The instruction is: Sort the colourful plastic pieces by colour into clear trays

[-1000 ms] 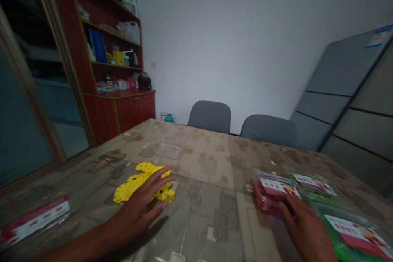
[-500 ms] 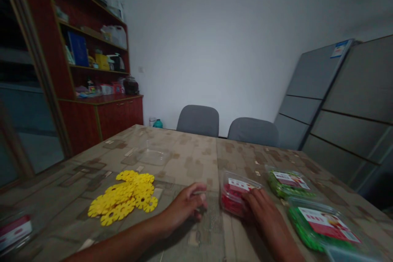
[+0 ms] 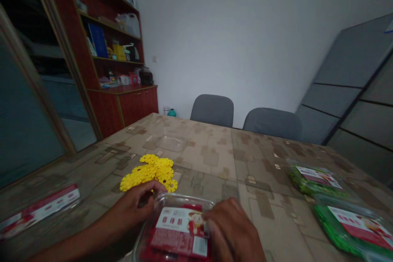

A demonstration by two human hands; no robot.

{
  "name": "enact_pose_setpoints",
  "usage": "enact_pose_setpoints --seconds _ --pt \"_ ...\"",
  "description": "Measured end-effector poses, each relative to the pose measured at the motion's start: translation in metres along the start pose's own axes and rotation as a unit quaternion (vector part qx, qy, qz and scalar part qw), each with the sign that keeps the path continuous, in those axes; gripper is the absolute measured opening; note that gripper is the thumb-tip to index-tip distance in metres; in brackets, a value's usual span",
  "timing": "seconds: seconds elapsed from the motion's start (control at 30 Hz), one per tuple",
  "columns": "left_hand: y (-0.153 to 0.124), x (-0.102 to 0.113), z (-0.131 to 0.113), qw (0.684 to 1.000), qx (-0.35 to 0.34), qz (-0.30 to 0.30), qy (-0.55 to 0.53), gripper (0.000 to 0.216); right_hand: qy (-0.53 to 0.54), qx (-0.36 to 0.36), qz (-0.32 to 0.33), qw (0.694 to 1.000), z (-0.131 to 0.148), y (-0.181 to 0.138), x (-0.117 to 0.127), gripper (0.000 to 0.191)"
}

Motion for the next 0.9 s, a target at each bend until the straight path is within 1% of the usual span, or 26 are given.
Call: enact_pose_setpoints --seconds 0.03,0.1,0.13,0.2,0.27,0.37,0.43,0.63,0.77,0.9 --pt "-0.004 0.003 -0.002 1.0 -0.002 -0.008 0.03 0.014 -0.008 -0.035 -0.009 0.999 -0.013 0.006 0.008 0.027" --pt "-0.008 0.006 -0.008 0.996 -0.01 -0.016 0.084 0.014 -0.004 -0.089 0.008 0.996 -0.036 0.018 0.01 0.031" --pt "-0.009 0.007 -0.011 0.994 -0.016 -0.02 0.107 0.013 0.003 -0.109 0.029 0.994 -0.045 0.022 0.004 0.035" --pt "-0.011 0.007 -0.017 0.988 -0.036 -0.029 0.148 0.01 0.02 -0.127 0.081 0.988 -0.055 0.026 -0.017 0.04" --pt "-0.01 0.005 -0.02 0.981 -0.047 -0.034 0.186 0.009 0.031 -0.124 0.115 0.985 -0.055 0.026 -0.036 0.038" --pt "-0.009 0.003 -0.017 0.974 -0.04 -0.037 0.222 0.011 0.048 -0.131 0.117 0.983 -0.051 0.022 -0.048 0.032" --pt "-0.01 0.003 -0.016 0.972 -0.037 -0.038 0.229 0.01 0.061 -0.139 0.104 0.983 -0.049 0.02 -0.047 0.031" --pt "-0.02 0.001 -0.026 0.97 -0.072 -0.037 0.23 0.006 0.076 -0.153 0.068 0.983 -0.048 0.017 -0.039 0.023" --pt "-0.023 -0.001 -0.034 0.966 -0.095 -0.032 0.238 0.005 0.074 -0.156 0.053 0.984 -0.045 0.017 -0.036 0.021" --pt "-0.022 -0.002 -0.038 0.963 -0.103 -0.033 0.245 0.006 0.062 -0.159 0.044 0.984 -0.041 0.017 -0.033 0.021"
Point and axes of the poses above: each hand's wrist, its own y-axis towards the middle knuckle, its own x-axis out of the back of the hand, z = x × y, the point moved 10 cm from there along y, towards the middle knuckle, and after that the axes turned 14 degrees about x, right-handed, at the moved point
